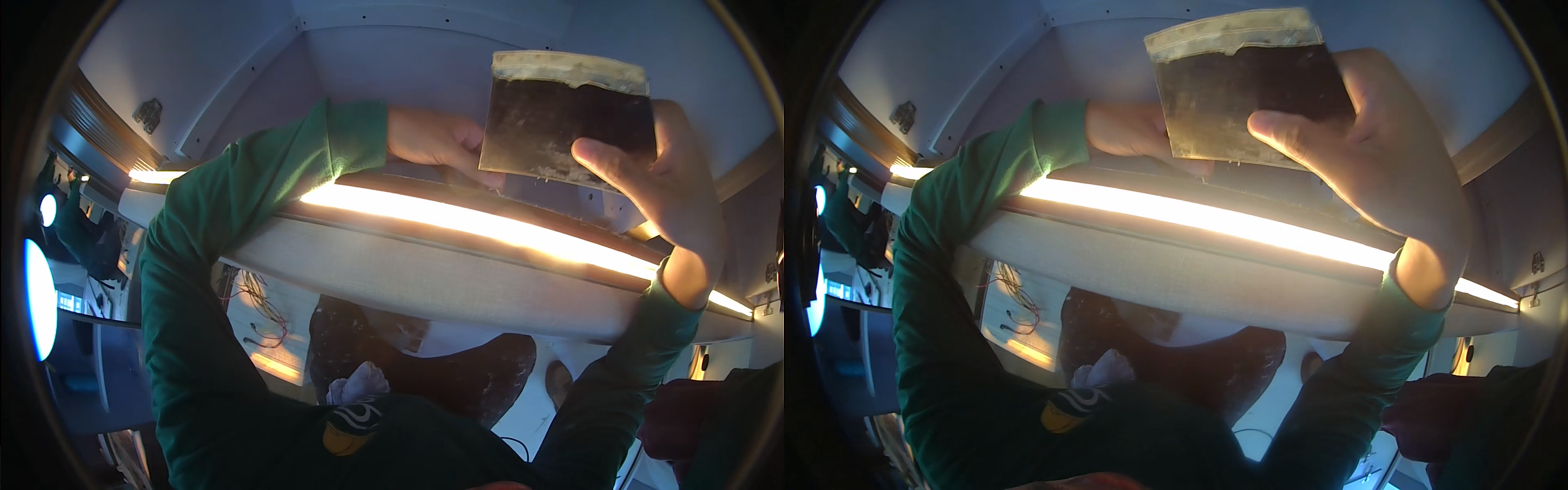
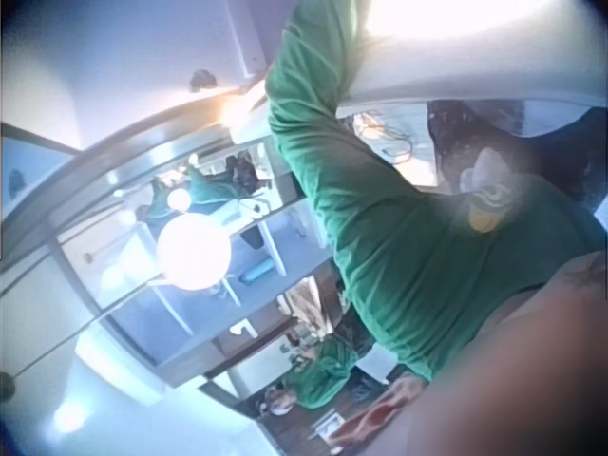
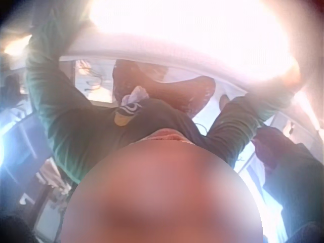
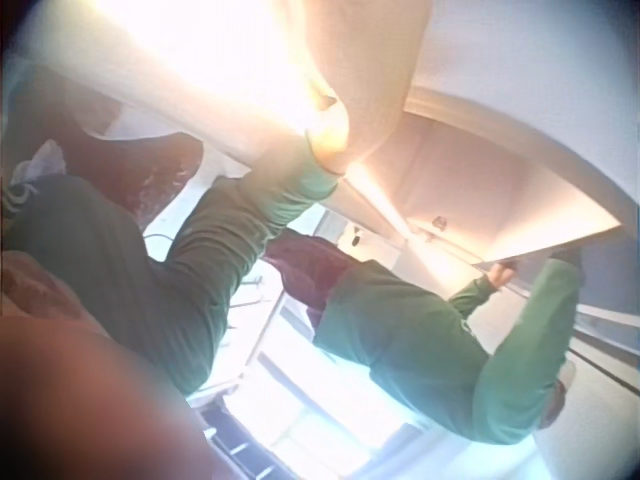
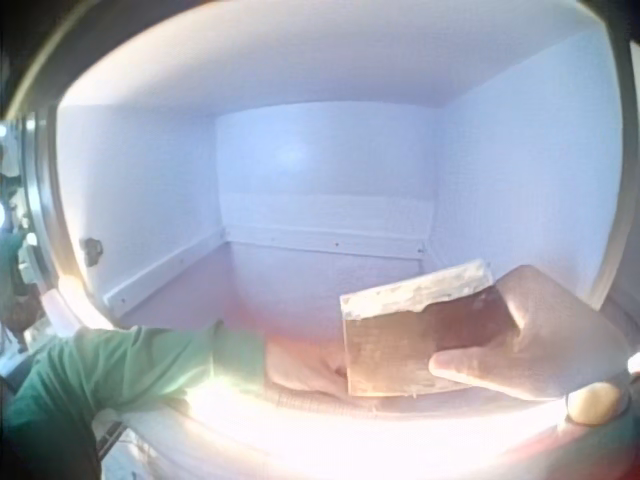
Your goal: The person installs an LED light strip into a ceiling fixture, using a scraper to smooth the surface and a cloth to wipe it clean. They adjust the strip and continue smoothing the fixture while seated on the floor.
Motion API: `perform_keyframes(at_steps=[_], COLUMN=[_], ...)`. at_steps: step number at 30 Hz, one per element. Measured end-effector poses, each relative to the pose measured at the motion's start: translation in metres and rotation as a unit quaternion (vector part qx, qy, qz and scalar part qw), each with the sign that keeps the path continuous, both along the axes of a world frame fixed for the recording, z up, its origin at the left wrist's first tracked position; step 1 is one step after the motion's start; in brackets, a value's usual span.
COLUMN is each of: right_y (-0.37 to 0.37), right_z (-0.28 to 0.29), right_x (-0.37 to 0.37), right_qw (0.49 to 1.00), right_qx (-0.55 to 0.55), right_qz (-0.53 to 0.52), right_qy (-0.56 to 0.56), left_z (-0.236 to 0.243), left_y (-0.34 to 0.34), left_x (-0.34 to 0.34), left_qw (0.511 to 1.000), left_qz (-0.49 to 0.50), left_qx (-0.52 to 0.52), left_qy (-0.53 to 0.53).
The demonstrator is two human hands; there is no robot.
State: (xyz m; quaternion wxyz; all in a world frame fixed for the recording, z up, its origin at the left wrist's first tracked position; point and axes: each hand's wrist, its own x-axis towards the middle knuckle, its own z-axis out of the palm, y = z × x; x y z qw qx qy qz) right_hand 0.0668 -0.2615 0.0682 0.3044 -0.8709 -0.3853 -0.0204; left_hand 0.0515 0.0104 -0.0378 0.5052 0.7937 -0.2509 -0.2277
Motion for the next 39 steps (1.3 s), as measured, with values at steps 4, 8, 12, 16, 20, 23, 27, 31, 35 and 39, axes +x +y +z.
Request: perform_keyframes(at_steps=[4,8,12,16,20,23,27,31,35,39], right_y=[0.006,0.011,0.013,0.017,0.017,0.015,0.01,0.004,0.0,0.0], right_z=[-0.009,-0.012,-0.012,-0.009,-0.007,-0.005,-0.004,-0.007,-0.01,-0.012], right_x=[0.001,0.003,-0.001,0.002,-0.002,-0.007,-0.009,-0.001,0.005,0.008], right_qw=[0.998,0.996,0.991,0.984,0.984,0.983,0.985,0.983,0.981,0.979], right_qx=[-0.027,-0.085,-0.119,-0.121,-0.15,-0.174,-0.166,-0.18,-0.182,-0.187], right_qz=[0.028,0.019,0.055,0.113,0.081,0.032,0.008,0.042,0.055,0.08], right_qy=[0.039,0.03,0.007,0.065,0.044,0.05,0.038,-0.017,-0.022,-0.024], left_z=[0.001,0.01,0.035,0.057,0.059,0.055,0.05,0.04,0.036,0.039], left_y=[0.008,0.018,0.027,0.033,0.02,0.009,0.004,0.001,-0.004,-0.007], left_x=[-0.001,-0.001,0.0,-0.03,-0.05,-0.05,-0.049,-0.051,-0.051,-0.05], left_qw=[0.999,0.996,0.991,0.996,0.996,0.991,0.986,0.986,0.984,0.988], left_qz=[0.038,0.09,0.088,0.001,0.042,0.045,0.077,0.109,0.117,0.084], left_qx=[-0.025,-0.02,0.039,-0.01,0.02,0.015,0.032,-0.003,-0.016,-0.009], left_qy=[0.002,-0.012,-0.094,-0.091,-0.074,-0.126,-0.143,-0.125,-0.131,-0.127])
